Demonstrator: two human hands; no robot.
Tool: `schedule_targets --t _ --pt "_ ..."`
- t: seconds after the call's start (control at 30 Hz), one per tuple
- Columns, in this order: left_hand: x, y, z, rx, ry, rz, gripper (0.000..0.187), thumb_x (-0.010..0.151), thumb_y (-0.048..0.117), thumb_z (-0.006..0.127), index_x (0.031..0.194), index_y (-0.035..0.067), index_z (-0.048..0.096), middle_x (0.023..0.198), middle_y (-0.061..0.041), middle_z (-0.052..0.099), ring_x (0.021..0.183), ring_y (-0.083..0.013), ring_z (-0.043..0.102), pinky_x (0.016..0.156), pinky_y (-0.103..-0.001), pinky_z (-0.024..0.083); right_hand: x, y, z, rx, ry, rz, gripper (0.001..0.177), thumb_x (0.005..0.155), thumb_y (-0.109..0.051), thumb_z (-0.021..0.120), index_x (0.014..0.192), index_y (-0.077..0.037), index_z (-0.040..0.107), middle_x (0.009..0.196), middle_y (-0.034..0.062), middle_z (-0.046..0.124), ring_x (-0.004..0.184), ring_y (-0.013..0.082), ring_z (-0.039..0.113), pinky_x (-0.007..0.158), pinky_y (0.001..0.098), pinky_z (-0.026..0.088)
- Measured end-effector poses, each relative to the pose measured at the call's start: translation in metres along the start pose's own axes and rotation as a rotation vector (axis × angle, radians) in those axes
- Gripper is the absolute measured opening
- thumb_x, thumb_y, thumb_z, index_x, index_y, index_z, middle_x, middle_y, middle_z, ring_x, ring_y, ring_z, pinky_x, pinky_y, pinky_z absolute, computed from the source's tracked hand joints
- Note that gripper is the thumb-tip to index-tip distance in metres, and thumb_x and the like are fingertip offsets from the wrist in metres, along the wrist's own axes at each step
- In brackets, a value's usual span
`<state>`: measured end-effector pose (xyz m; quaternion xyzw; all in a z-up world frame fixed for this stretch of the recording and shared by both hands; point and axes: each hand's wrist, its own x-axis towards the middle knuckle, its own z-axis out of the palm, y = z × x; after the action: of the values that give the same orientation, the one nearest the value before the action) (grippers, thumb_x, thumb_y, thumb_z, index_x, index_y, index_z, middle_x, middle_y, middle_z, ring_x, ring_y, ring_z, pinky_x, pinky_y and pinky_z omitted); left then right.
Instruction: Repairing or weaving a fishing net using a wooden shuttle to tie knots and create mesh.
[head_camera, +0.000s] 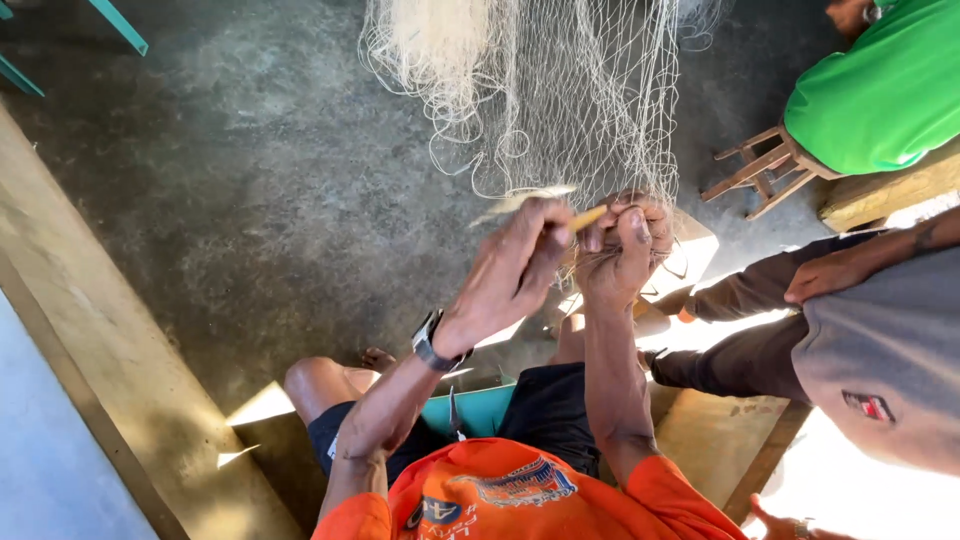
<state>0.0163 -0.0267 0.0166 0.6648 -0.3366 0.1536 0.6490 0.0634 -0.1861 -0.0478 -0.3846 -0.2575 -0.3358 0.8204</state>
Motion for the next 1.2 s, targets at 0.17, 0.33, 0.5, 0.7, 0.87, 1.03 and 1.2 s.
schedule_targets --t 0.17,0.33,0.5,0.7,0.87,1.03,1.2 --pt "0.017 -0.021 -0.002 0.22 0.108 0.152 0.016 0.093 0.002 0.056 0.106 0.011 0.061 0.083 -0.008 0.055 0.074 -0.029 0.061 0.068 -0.039 0.05 0.0 -0.008 0.012 0.132 -0.019 0.149 0.015 0.1 -0.015 0.049 0.105 -0.004 0.058 0.082 0.0058 0.068 0.055 0.0068 0.06 0.053 0.0183 0.049" --pt "0.024 -0.007 0.002 0.152 0.14 0.255 0.016 0.093 0.001 0.055 0.102 0.009 0.065 0.078 -0.003 0.043 0.074 -0.0211 0.049 0.075 -0.035 0.044 0.003 -0.015 0.011 0.113 -0.027 0.157 0.018 0.101 -0.018 0.044 0.103 -0.004 0.056 0.068 0.0028 0.055 0.055 0.012 0.058 0.057 0.0226 0.053" --pt "0.026 -0.014 0.007 0.097 0.141 0.273 0.019 0.093 0.004 0.059 0.11 0.01 0.064 0.087 -0.005 0.048 0.081 -0.0229 0.055 0.076 -0.035 0.048 -0.001 -0.002 0.006 0.119 -0.017 0.111 0.014 0.099 -0.016 0.047 0.099 -0.002 0.05 0.058 0.01 0.054 0.059 0.0219 0.067 0.057 0.0251 0.055" --pt "0.038 -0.02 0.023 0.094 0.231 0.439 0.02 0.093 0.006 0.061 0.111 0.009 0.067 0.098 -0.009 0.049 0.085 -0.0256 0.057 0.077 -0.037 0.052 0.005 0.012 0.0 0.069 -0.05 0.133 0.013 0.098 -0.01 0.048 0.102 0.002 0.052 0.066 0.0124 0.06 0.055 0.0157 0.065 0.052 0.0248 0.054" --pt "0.026 0.021 0.011 0.044 0.228 0.621 0.011 0.092 0.003 0.058 0.095 0.006 0.068 0.099 -0.013 0.051 0.085 -0.0239 0.051 0.08 -0.037 0.046 0.016 0.014 -0.009 -0.012 -0.082 0.151 0.014 0.096 -0.005 0.048 0.102 0.005 0.055 0.071 0.0128 0.061 0.053 0.0124 0.06 0.049 0.0229 0.051" --pt "-0.038 0.065 -0.03 0.218 0.155 0.776 0.009 0.096 0.003 0.048 0.104 0.004 0.049 0.094 -0.018 0.063 0.086 -0.0373 0.074 0.091 -0.057 0.058 0.029 -0.008 -0.005 -0.094 -0.151 0.209 0.015 0.09 0.005 0.049 0.099 0.0 0.061 0.066 0.0033 0.053 0.054 0.0096 0.049 0.05 0.0215 0.044" --pt "-0.054 0.102 -0.058 0.117 0.311 0.498 0.009 0.103 0.016 0.043 0.111 0.012 0.044 0.093 -0.009 0.058 0.077 -0.0314 0.072 0.078 -0.048 0.066 0.031 -0.005 -0.027 -0.09 -0.166 0.24 0.01 0.097 -0.002 0.06 0.107 -0.004 0.062 0.084 0.004 0.064 0.064 0.0081 0.057 0.052 0.0178 0.048"
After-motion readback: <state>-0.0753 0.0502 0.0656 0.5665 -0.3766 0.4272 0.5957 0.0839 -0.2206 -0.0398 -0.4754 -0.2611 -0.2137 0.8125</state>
